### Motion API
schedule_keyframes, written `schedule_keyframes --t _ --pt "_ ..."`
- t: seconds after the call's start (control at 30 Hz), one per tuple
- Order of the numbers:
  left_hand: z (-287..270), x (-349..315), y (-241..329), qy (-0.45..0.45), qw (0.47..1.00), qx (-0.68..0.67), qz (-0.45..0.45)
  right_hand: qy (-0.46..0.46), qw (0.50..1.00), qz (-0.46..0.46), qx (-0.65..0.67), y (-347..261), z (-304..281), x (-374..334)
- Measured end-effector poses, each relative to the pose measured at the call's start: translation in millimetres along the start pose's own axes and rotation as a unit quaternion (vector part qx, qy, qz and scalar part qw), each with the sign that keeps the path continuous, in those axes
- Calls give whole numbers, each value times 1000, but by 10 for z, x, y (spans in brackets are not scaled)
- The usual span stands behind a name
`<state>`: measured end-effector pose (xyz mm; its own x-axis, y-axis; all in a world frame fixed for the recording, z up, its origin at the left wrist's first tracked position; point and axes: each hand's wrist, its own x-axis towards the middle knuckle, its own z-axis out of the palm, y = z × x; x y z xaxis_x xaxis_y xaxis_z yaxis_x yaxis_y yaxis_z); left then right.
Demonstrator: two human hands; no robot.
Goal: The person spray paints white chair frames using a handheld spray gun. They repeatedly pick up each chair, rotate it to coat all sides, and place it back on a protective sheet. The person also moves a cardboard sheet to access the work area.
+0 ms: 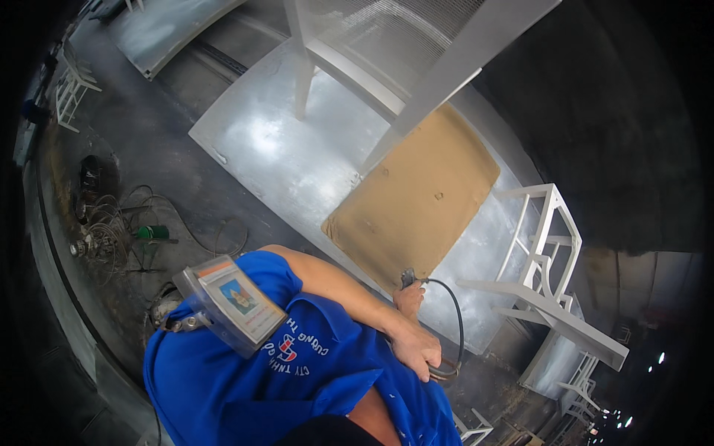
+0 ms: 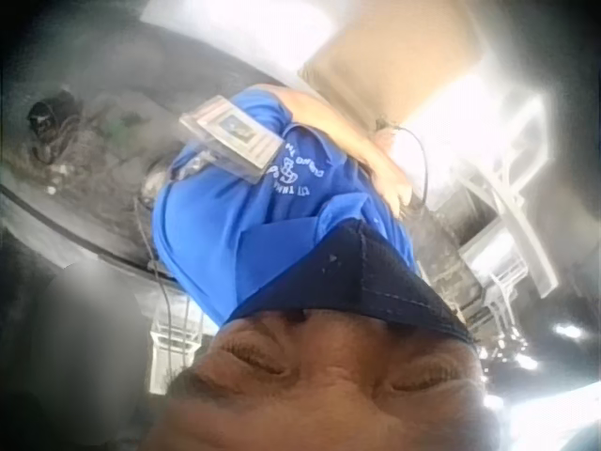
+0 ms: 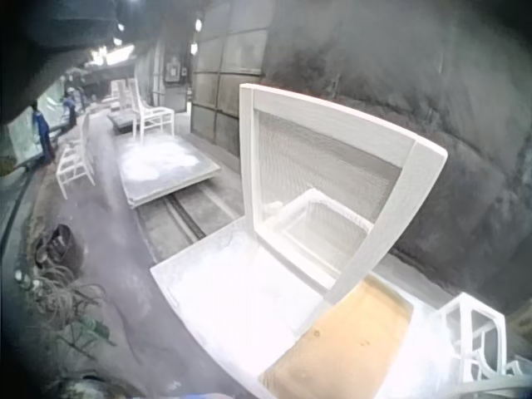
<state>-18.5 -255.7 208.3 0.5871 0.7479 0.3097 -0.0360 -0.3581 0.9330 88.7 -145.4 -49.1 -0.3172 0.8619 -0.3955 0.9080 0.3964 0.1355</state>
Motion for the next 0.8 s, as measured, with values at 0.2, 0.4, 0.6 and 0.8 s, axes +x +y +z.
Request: schedule_keyframes --t 0.2,0.4,0.6,0.8 --pt "-170 -416 235 -40 999 -24 -19 -37 989 -43 138 49 29 248" --pt "-1304 -811 1036 216 907 361 -1 -193 677 -189 684 244 -582 351" --pt "-3404 -1416 2472 514 339 787 41 23 705 -153 692 -215 -2313 -455" --pt "-3669 -2003 2981 392 399 821 -117 205 719 -323 580 -713 -3298 -955"
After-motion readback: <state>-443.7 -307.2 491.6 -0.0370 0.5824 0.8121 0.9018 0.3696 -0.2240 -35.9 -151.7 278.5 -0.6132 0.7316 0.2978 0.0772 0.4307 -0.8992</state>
